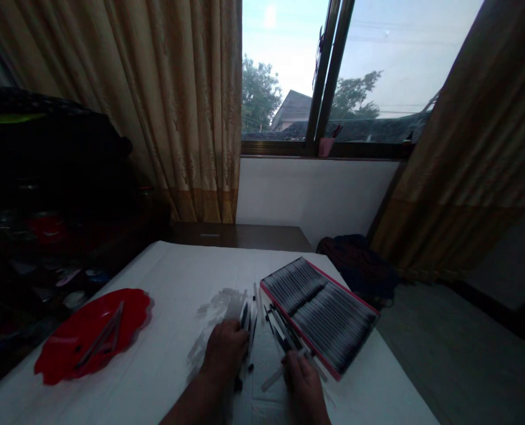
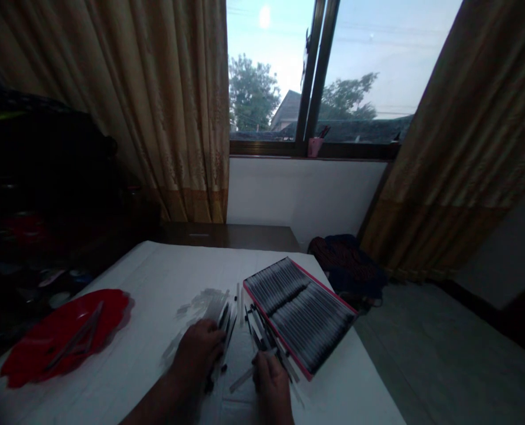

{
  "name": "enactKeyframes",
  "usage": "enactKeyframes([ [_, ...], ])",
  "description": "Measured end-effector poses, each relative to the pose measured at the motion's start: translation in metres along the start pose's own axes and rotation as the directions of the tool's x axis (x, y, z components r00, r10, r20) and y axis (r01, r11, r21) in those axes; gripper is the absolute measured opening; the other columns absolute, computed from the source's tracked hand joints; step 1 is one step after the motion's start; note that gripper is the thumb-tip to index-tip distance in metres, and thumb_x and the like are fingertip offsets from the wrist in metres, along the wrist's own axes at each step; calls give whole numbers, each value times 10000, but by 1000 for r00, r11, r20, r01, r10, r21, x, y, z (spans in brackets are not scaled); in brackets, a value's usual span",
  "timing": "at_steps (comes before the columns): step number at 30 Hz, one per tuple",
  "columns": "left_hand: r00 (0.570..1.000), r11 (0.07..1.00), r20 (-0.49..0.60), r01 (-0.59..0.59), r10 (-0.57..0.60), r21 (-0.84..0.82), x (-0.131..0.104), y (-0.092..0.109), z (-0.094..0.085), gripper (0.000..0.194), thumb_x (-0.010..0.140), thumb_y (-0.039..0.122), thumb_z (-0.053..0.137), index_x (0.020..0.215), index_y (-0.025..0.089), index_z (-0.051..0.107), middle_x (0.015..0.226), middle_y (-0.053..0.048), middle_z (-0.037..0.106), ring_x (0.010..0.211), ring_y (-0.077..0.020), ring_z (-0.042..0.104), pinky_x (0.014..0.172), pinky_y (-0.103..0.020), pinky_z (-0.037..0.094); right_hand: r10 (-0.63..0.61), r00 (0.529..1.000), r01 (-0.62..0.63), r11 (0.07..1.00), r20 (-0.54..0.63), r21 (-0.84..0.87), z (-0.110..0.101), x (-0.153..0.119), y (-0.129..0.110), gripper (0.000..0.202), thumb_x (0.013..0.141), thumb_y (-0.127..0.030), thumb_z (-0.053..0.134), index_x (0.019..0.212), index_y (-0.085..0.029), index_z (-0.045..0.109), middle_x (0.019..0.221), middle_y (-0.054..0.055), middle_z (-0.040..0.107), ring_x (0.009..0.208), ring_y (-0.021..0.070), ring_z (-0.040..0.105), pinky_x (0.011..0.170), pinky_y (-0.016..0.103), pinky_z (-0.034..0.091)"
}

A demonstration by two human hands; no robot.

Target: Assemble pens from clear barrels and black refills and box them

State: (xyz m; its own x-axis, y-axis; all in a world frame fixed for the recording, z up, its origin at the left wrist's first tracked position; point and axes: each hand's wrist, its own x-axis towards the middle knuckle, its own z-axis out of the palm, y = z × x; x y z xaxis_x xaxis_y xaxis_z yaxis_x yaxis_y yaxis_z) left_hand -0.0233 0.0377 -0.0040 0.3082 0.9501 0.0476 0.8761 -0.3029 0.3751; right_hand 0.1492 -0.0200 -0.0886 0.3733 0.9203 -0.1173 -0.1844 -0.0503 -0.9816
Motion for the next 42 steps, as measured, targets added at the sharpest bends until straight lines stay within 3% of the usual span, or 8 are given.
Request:
enactKeyframes([
  [4, 993, 981, 20, -122, 120, 150, 9, 11, 13, 158, 781, 234, 588, 905, 260, 682, 1014, -32, 629, 1002, -214, 534, 881, -337, 378, -19, 999, 19, 1000, 47, -7, 1, 1, 2, 507, 648, -685, 585, 615, -179, 597, 452, -54, 418, 420, 99, 371, 401, 215, 291],
  [13, 999, 969, 25, -26, 20, 246, 28, 18, 20, 185, 781, 178, 539, 910, 151, 669, 1043, -124, 615, 1042, -287, 521, 902, -412, 354, -18, 997, 14, 999, 73, 53, 0, 1, 3, 453, 662, -629, 623, 658, -175, 625, 482, -37, 484, 441, 102, 423, 407, 207, 326],
  [18, 1000, 975, 21, 11, -16, 222, 31, 23, 29, 249, 778, 78, 473, 927, 122, 668, 1055, -160, 619, 1069, -295, 512, 941, -428, 317, -3, 999, -2, 987, 32, 163, 2, 2, 2, 471, 657, -632, 644, 723, -166, 646, 516, -31, 523, 452, 94, 446, 423, 203, 345],
  [22, 999, 985, 0, 52, -53, 165, 29, 26, 27, 245, 796, 82, 444, 911, 144, 651, 1053, -143, 622, 1059, -281, 523, 910, -400, 343, 62, 998, -57, 968, -10, 246, 2, 3, -5, 553, 582, -680, 670, 780, -165, 652, 587, 6, 606, 465, 111, 490, 417, 216, 356],
  [29, 999, 998, 27, -22, 24, -64, 1, 21, -8, 201, 898, 179, 341, 949, 231, 529, 885, 15, 671, 837, -121, 628, 727, -196, 430, 97, 995, -92, 948, 1, 306, -6, 1, -20, 515, 556, -613, 739, 765, -152, 642, 557, -20, 556, 489, 103, 470, 453, 213, 349],
  [31, 998, 987, 39, -42, 49, -155, -14, 15, -14, 194, 910, 210, 325, 953, 250, 511, 830, 28, 676, 776, -122, 643, 687, -193, 436, 107, 994, -107, 929, 20, 354, -8, 0, -23, 487, 529, -566, 780, 748, -161, 622, 547, -42, 521, 479, 92, 444, 456, 207, 333],
  [36, 997, 980, -5, -74, 75, -187, -44, -6, -7, 219, 898, 250, 355, 992, 272, 552, 988, 7, 693, 917, -155, 644, 797, -227, 444, 103, 991, -130, 876, 84, 464, -6, -5, -27, 407, 581, -516, 775, 688, -189, 558, 566, -61, 472, 493, 84, 423, 471, 203, 325],
  [42, 998, 983, -14, -69, 67, -170, -51, -11, 1, 231, 902, 269, 352, 967, 281, 573, 946, 16, 697, 875, -151, 650, 764, -224, 456, 127, 987, -159, 858, 98, 489, -5, -6, -27, 422, 545, -502, 800, 713, -194, 566, 560, -65, 464, 489, 85, 413, 466, 201, 307],
])
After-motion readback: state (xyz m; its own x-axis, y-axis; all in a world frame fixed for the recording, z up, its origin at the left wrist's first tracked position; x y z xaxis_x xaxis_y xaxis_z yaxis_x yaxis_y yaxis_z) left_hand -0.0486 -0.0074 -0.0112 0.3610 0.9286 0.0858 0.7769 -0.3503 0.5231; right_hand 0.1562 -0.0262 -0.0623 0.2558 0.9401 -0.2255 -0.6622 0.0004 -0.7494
